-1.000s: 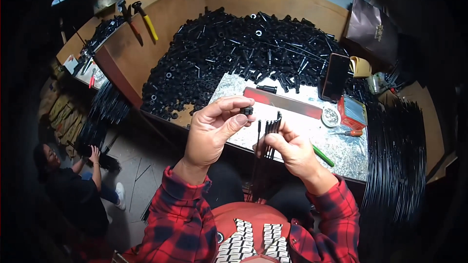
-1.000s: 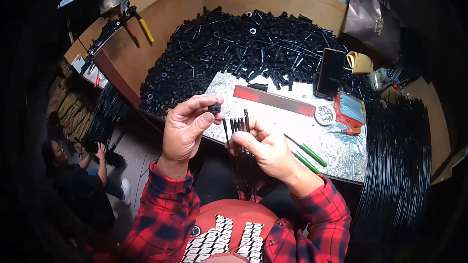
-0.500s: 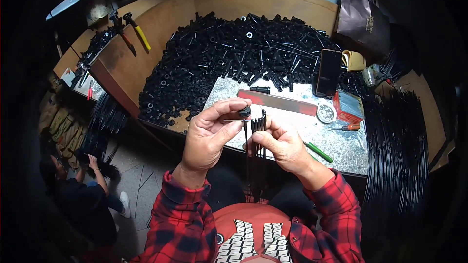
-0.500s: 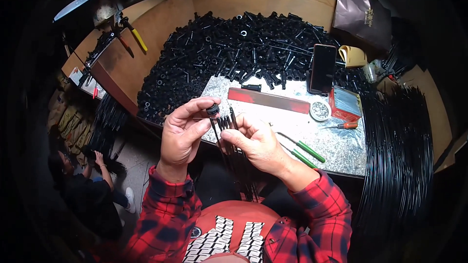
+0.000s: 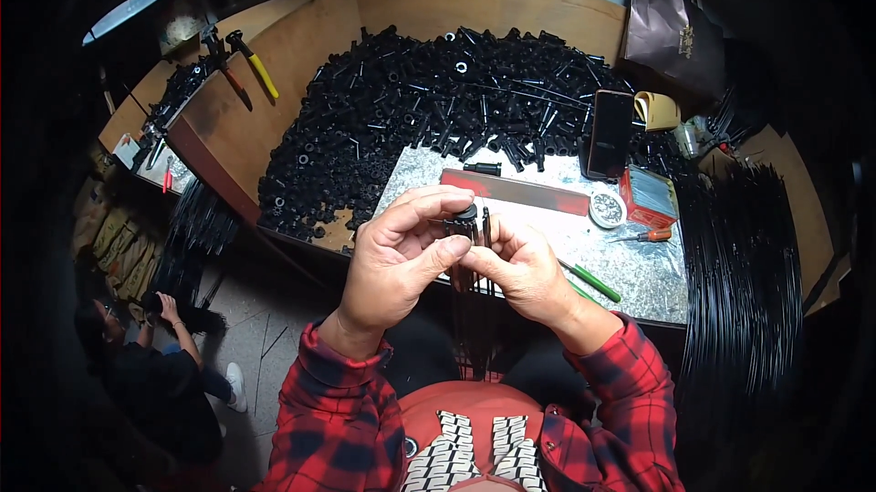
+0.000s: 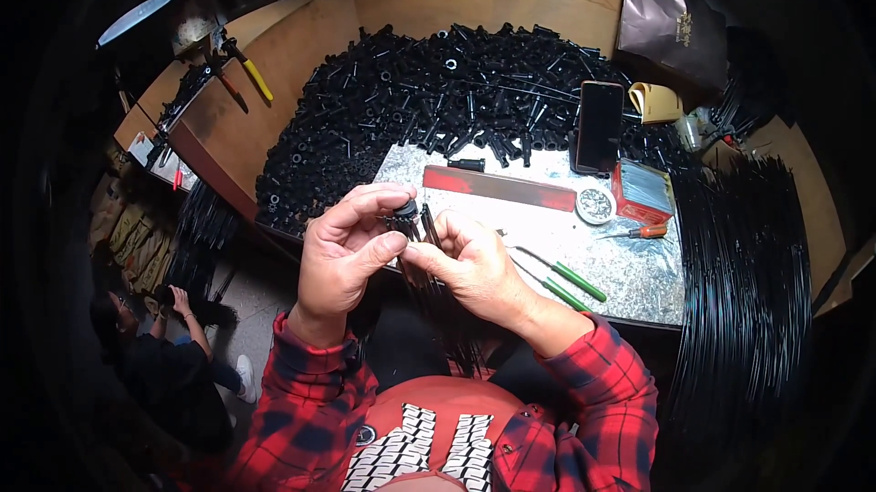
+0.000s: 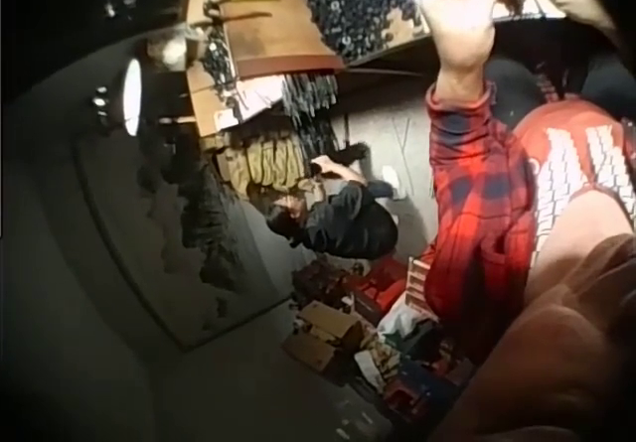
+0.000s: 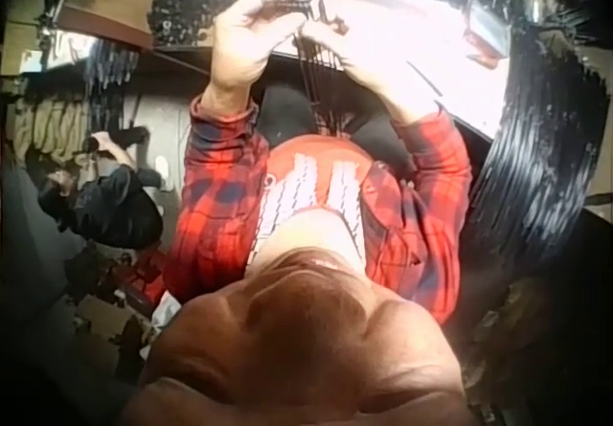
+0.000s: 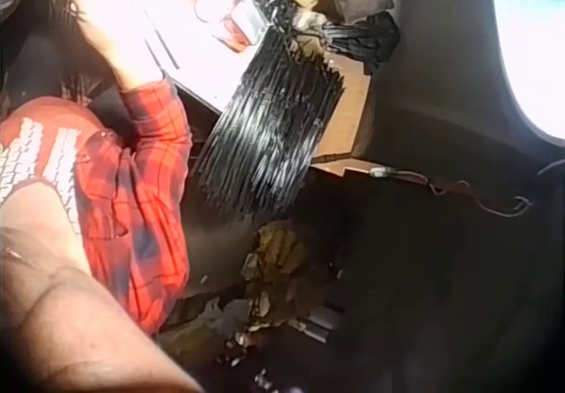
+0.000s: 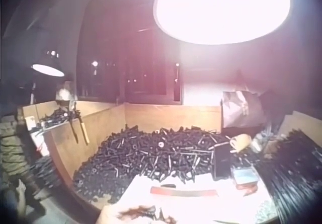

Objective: Assembling wire connectors by inserting wire bundles into plastic housings and securing them with tools.

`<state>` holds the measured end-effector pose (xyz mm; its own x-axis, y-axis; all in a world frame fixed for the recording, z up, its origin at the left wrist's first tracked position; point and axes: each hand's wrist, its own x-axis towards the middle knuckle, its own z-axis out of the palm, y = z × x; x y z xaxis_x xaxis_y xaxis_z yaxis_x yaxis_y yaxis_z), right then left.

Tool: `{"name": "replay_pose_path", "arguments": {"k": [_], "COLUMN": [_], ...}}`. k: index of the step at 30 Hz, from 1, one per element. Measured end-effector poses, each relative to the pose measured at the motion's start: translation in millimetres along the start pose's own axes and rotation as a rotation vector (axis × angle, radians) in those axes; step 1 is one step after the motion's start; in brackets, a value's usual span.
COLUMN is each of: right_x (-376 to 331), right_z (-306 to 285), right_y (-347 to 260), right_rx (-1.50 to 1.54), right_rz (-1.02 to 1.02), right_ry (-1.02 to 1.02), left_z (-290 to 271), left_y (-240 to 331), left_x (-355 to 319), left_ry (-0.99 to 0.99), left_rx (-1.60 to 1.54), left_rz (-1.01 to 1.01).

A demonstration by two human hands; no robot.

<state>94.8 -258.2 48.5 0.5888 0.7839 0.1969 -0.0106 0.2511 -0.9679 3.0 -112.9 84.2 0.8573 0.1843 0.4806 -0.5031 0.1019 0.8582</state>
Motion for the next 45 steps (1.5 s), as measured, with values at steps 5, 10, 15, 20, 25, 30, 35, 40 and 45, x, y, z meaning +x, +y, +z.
{"name": "replay_pose_path", "arguments": {"k": [5,10,15,20,25,30,35,40,45], "right_x": [0,-1,-1,-1,0,1,5,9,13], "right_z": [-3,-4,4,0,0,2,-2,-6,-7], "right_y": [2,1,-9,-3,-6,-11,-11,-9,-6], "right_rx": [-0.045,-0.061,0.096,0.126,0.126,0.205,0.192,0.203,0.251], "right_rz": [0.011,-0.004,-0.010,-0.011,0.022,0.018,0.079,0.109,0.170], "right_ry": [-0.040,-0.096,-0.049,-0.094,-0.128,-0.238,-0.271,-0.318,-0.430], "left_z": [2,4,2,-3,-8,-14,-18,-23,-30], "left_y": [0,4,3,-1,0,1,-3,-6,-5], "left_x": [1,1,2,4,4,2,2,3,3], "left_ry": [0.025,0.051,0.079,0.019,-0.016,-0.045,-0.056,-0.072,-0.104], "left_rx": [0.054,0.074,0.055,0.103,0.067,0.057,0.026,0.022,0.006], "left_rz": [0.034,0.011,-0.011,0.060,0.057,0.038,0.085,0.136,0.169]}}
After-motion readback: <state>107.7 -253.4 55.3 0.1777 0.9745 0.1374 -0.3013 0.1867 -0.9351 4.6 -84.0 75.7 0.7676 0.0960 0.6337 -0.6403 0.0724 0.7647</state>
